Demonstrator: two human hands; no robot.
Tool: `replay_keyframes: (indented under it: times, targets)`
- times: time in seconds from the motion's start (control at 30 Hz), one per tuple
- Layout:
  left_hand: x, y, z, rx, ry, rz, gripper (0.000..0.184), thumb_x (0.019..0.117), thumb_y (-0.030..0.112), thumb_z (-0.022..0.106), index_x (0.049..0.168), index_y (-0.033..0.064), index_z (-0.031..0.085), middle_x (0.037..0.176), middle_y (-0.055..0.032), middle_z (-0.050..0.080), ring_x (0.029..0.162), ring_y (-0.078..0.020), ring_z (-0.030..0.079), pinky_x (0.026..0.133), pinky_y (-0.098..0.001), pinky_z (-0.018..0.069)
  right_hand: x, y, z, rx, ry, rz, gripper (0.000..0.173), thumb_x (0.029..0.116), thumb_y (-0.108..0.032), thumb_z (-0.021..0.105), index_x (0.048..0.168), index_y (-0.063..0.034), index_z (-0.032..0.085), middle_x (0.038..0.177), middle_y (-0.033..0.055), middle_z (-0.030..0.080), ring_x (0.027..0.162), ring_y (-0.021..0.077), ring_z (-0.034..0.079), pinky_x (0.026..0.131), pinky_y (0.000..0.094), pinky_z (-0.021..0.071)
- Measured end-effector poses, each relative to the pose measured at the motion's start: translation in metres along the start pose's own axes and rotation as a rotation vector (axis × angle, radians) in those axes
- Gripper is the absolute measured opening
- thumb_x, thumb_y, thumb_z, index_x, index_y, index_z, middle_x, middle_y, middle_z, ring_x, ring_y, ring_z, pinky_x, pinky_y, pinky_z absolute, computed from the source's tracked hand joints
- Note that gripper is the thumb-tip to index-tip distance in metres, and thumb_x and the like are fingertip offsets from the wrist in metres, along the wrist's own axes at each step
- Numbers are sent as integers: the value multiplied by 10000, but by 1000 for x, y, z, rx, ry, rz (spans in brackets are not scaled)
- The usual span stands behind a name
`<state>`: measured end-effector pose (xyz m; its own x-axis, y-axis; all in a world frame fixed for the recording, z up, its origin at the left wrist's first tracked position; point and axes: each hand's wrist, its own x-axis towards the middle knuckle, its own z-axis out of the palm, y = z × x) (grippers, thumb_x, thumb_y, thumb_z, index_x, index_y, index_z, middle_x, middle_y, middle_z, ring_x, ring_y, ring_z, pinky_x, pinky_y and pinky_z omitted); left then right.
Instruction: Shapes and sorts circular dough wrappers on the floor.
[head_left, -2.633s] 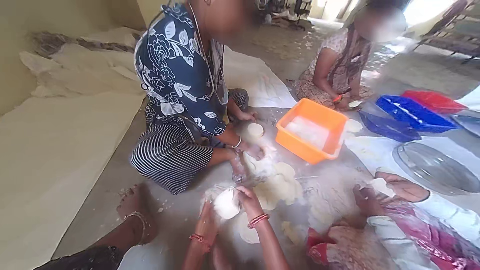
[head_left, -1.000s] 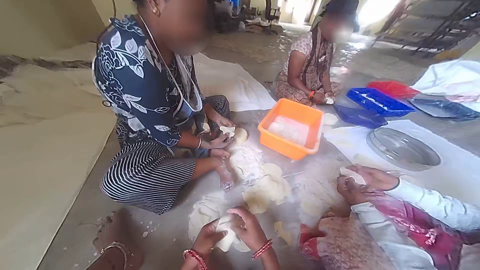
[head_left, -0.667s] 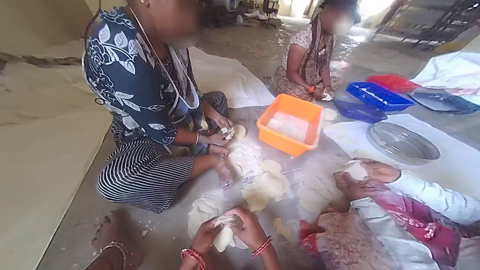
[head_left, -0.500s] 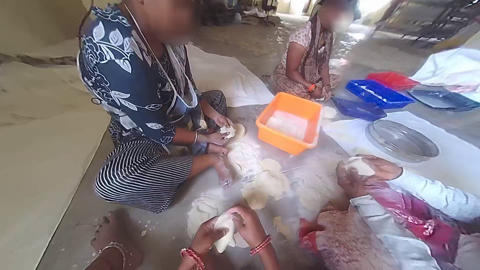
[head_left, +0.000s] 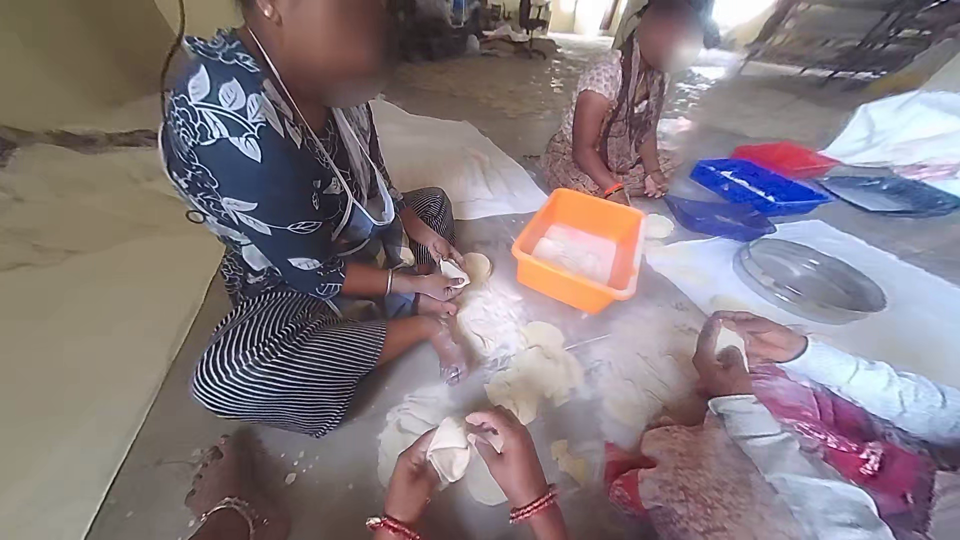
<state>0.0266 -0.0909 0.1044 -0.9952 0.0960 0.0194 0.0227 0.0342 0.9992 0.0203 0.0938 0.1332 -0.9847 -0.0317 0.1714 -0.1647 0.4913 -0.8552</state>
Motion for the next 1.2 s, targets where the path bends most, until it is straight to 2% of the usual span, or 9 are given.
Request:
replay_keyframes:
  times: [0.07,0.13,0.3,0.43,0.63,0.83,1.0,1.1,1.2]
  targets:
    - [0,1,-1,10,-32,4,390,821,-87,598,1208,-97,651,1080,-85,751,971,-39,704,917,-245,573,2,4,2,-12,12,-90,287,820,-15,750,1101,-64,780,1135,100,748,1110,249,692,1004,427,553]
    - [-1,4,0,17,-56,-2,414,815,-93,588,1226,-94,644,1094,-82,750,975,-34,702,915,-237,571,0,5,3,-6,-6,-163,258,802,-47,781,1060,-64,794,1127,103,755,1123,266,687,1023,447,535]
    - [-1,7,-1,143,-90,25,487,824,-84,592,1310,-73,620,1206,-116,725,1071,-58,691,983,-252,543,-1,5,8,-115,-27,-257,233,825,-128,784,1051,-73,793,1029,70,773,998,230,725,945,404,573]
    - [1,4,-3,154,-139,33,525,821,-89,564,1343,-56,607,1259,-123,706,1105,-78,684,992,-264,535,0,3,7,-233,35,-347,120,812,-153,788,921,-107,809,926,51,770,929,227,733,895,403,585]
    - [0,4,-2,60,-160,41,529,819,-96,541,1346,-79,587,1266,-117,698,1117,-51,670,1008,-236,523,0,7,6,-227,102,-412,105,863,-204,736,887,-159,828,961,-8,782,972,175,723,897,367,577]
    - [-2,6,-1,36,-208,48,527,815,-97,556,1342,-86,583,1263,-94,702,1124,-34,664,1017,-225,520,2,5,7,-222,136,-325,130,879,-166,708,932,-146,826,959,12,780,967,193,727,920,380,572]
    - [-1,2,-5,-68,-295,45,578,822,-76,517,1400,-90,523,1319,-105,673,1169,-88,655,1034,-286,528,0,7,6,-2,-3,-80,161,884,-55,684,1019,-21,763,1059,121,752,1053,259,708,974,427,561]
    - [0,1,-8,-92,-333,43,593,813,-70,531,1406,-90,516,1345,-112,657,1183,-111,651,1044,-304,527,2,10,1,252,-151,72,228,928,-33,621,1133,51,678,1115,163,716,1060,211,698,970,361,570]
    - [1,2,-11,-112,-348,45,596,804,-71,555,1399,-84,523,1347,-103,656,1186,-113,650,1043,-308,529,2,16,-4,381,-265,145,364,968,-83,607,1294,75,576,1166,193,694,1060,207,692,957,366,566]
